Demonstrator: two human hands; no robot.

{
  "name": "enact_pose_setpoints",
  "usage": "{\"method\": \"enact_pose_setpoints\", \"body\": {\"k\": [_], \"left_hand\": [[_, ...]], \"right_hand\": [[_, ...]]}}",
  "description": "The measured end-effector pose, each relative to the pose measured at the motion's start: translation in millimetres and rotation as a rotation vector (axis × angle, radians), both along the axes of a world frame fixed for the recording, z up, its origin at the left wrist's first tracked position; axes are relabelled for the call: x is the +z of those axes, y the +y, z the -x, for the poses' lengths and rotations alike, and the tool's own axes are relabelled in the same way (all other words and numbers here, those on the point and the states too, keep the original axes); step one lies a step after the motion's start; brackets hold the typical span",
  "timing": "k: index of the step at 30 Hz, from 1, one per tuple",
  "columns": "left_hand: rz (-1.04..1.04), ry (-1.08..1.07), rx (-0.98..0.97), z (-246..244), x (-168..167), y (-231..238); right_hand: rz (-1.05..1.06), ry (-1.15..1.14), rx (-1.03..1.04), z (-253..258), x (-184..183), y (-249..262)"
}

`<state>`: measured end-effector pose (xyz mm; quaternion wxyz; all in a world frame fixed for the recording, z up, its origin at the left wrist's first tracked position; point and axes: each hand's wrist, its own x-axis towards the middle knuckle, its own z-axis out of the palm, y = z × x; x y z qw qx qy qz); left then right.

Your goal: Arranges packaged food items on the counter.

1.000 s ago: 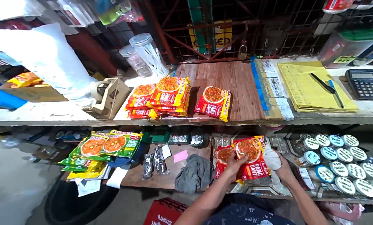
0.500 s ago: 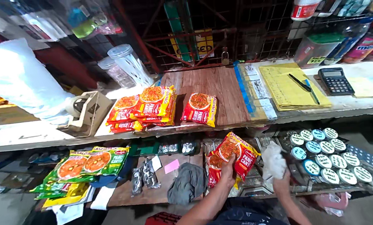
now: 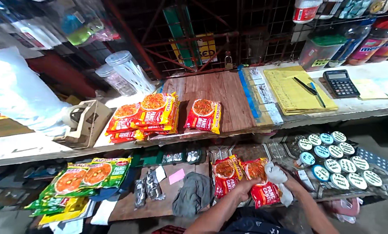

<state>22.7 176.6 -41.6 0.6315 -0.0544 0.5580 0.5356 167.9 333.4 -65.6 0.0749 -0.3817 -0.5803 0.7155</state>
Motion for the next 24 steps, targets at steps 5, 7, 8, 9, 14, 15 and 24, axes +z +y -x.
{"method": "enact_pose_setpoints", "body": {"k": [5, 7, 8, 9, 14, 15, 24], "left_hand": [[-0.022, 0.528, -0.048, 8.4, -7.8, -1.9], [-0.094, 0.916, -0.073, 20.8, 18.9, -15.3], [-0.156, 1.114, -0.049, 30.1, 35.3, -21.9], [-0.223, 1.322, 0.007, 43.6, 48.9, -26.4], [0.070, 1.808, 0.166, 161.4, 129.1, -31.6], [0.208, 1.747, 0.103, 185.7, 144.1, -30.0], [0.547, 1.210, -0.168, 301.7, 158.3, 8.2]], "right_hand": [[-0.020, -0.028, -0.150, -4.9, -40.3, -15.0], [-0.107, -0.066, -0.177, -9.4, -65.1, -17.1], [-0.149, -0.094, -0.183, -10.1, -72.7, -17.7], [-0.188, -0.133, -0.183, -9.3, -76.8, -18.2], [-0.318, -0.267, 0.040, -2.8, -41.1, -19.2], [-0.343, -0.303, 0.167, -1.6, -24.5, -14.9], [-0.653, -0.414, 0.186, -21.6, 21.5, 26.7]]}}
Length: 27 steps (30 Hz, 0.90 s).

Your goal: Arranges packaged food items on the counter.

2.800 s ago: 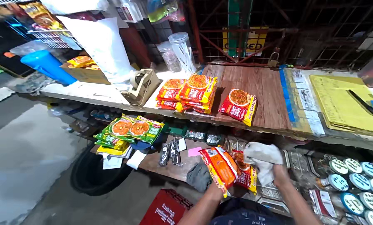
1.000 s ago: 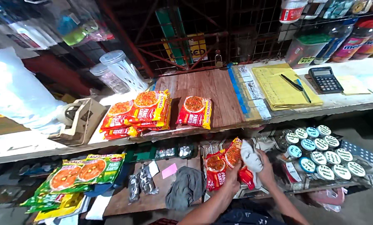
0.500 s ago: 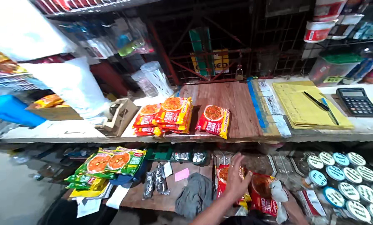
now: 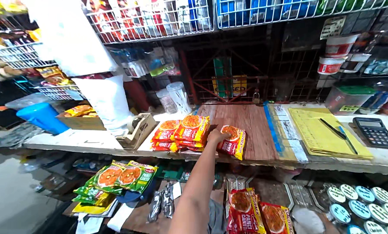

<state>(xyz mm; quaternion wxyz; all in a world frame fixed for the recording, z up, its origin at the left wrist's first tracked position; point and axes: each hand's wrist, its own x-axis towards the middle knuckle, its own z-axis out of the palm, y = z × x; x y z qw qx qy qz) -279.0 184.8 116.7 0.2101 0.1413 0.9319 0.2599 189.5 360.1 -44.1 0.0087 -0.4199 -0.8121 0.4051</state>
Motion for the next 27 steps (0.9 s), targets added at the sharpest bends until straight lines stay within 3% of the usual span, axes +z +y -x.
{"method": "enact_pose_setpoints", "body": {"k": [2, 5, 8, 11, 13, 16, 18, 21, 24, 27], "left_hand": [[-0.055, -0.059, -0.028, 1.9, 0.1, 5.1], [-0.268, -0.199, -0.049, -9.2, 1.8, 7.6], [-0.546, -0.295, -0.061, -26.6, -1.2, 9.1], [-0.810, -0.406, 0.009, -66.5, 6.4, 8.1], [-0.952, -0.508, 0.091, -98.3, 0.5, 5.7], [-1.031, -0.621, 0.128, -147.6, -14.9, -2.8], [-1.138, -0.749, 0.119, -184.1, -24.0, -6.5], [-1.213, -0.802, 0.177, -228.0, -30.9, -10.0], [-1.257, -0.641, 0.200, -231.0, -43.5, -18.9], [-1.075, -0.678, 0.178, -235.0, -63.0, -48.2]], "right_hand": [[0.129, 0.405, -0.315, -7.7, 7.6, -3.8], [0.670, 0.893, -0.838, 0.2, 63.6, -12.2], [0.822, 1.249, -0.602, -2.1, 79.8, -12.8], [0.636, 1.123, -0.598, 21.8, 103.9, -22.8], [0.350, 1.051, -0.524, 44.4, 119.6, -33.5], [-0.184, 1.082, -0.024, 85.2, 130.3, -29.4], [-0.464, 0.905, 0.144, 120.1, 137.4, -38.3], [-0.632, 0.596, 0.252, 158.3, 121.6, -72.1], [-0.726, 0.700, 0.310, 154.6, 85.5, -105.4], [-0.792, 0.812, 0.413, 142.0, 61.0, -114.6]]}}
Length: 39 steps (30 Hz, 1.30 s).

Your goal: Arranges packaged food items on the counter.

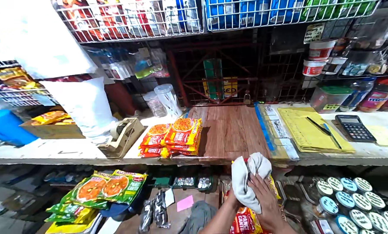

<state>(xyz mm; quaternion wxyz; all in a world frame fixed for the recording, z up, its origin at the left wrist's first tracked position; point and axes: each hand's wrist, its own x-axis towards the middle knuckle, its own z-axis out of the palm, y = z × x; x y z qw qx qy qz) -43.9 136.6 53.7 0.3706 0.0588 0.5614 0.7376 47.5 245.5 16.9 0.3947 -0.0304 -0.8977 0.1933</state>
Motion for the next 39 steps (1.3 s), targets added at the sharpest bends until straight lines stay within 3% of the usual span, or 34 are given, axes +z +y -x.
{"method": "enact_pose_setpoints", "body": {"k": [3, 5, 10, 13, 16, 18, 19, 21, 22, 24, 26, 30, 32, 35, 37, 39], "left_hand": [[0.008, -0.069, -0.043, -5.8, -26.9, -8.5], [-0.001, -0.028, -0.096, -5.3, -22.1, -7.3], [-0.060, 0.305, -0.253, 2.1, -16.9, -7.1], [-0.085, 0.364, -0.277, 1.6, -16.7, -6.1], [-0.019, 0.481, -0.310, -2.1, -20.2, -4.3], [0.173, 0.595, -0.351, -8.1, -16.0, -12.3], [0.276, 0.601, -0.410, -9.7, -16.1, -18.3], [0.361, 0.421, -0.463, -13.0, -9.4, -27.3], [0.371, 0.397, -0.458, -14.2, -5.3, -27.6], [0.267, 0.563, -0.418, -14.8, -9.1, -24.3], [0.092, 0.505, -0.359, -13.3, -12.0, -16.9], [-0.084, 0.167, -0.067, -6.5, -1.9, -11.4], [-0.088, 0.071, 0.112, -4.9, 7.0, -5.0], [-0.101, 0.056, 0.304, -9.3, 19.7, 9.6], [-0.119, 0.075, 0.364, -16.3, 26.5, 16.2], [-0.159, 0.029, 0.404, -20.7, 26.5, 19.4]], "right_hand": [[-0.033, -0.016, 0.074, 6.6, 3.6, 19.5], [0.005, -0.050, 0.078, 17.3, 14.9, 39.2], [0.570, -0.196, -0.029, 15.0, 30.4, 91.5], [0.689, -0.088, -0.121, 3.9, 54.8, 93.4], [0.562, -0.119, 0.117, -2.6, 77.6, 64.7], [0.306, -0.380, 0.263, -1.4, 82.9, 31.0], [0.147, -0.473, 0.286, 2.8, 78.1, 15.9], [-0.001, -0.434, 0.247, 11.9, 57.7, 9.1], [0.055, -0.471, 0.227, 15.0, 55.6, 17.1], [0.295, -0.661, 0.168, 19.0, 62.6, 43.1], [0.504, -0.726, 0.061, 17.3, 61.3, 74.0], [1.093, -0.298, -0.231, -4.6, 51.1, 94.1], [1.303, -0.105, -0.249, -12.9, 52.8, 79.1], [1.352, -0.090, -0.134, -7.1, 43.8, 37.9], [1.344, -0.037, -0.180, 5.0, 30.6, 20.5], [1.546, 0.065, -0.240, 12.9, 15.0, 17.4]]}}
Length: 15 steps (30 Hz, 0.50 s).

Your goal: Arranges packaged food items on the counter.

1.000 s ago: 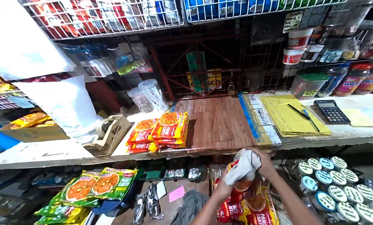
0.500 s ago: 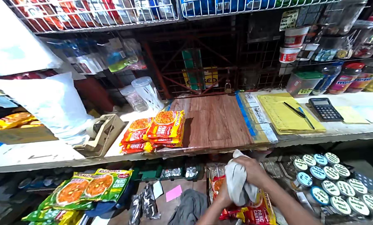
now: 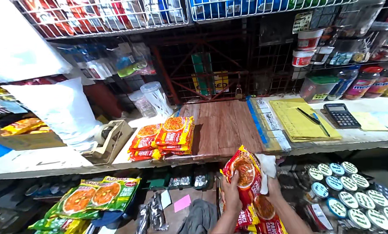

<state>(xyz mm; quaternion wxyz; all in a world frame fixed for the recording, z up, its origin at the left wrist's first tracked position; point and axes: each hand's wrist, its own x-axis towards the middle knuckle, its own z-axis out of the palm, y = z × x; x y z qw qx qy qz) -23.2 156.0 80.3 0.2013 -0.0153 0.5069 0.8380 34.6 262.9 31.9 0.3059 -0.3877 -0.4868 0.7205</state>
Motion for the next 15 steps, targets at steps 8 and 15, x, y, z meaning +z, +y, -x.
{"method": "enact_pose_setpoints", "body": {"k": [8, 15], "left_hand": [[-0.111, -0.099, 0.104, 6.4, -1.2, 8.2], [-0.307, 0.136, -0.681, 30.6, -46.2, -53.0]], "right_hand": [[0.570, 0.432, 0.027, -22.0, 5.2, -25.4], [-0.139, -0.087, -0.082, -19.0, 21.4, 6.8]]}}
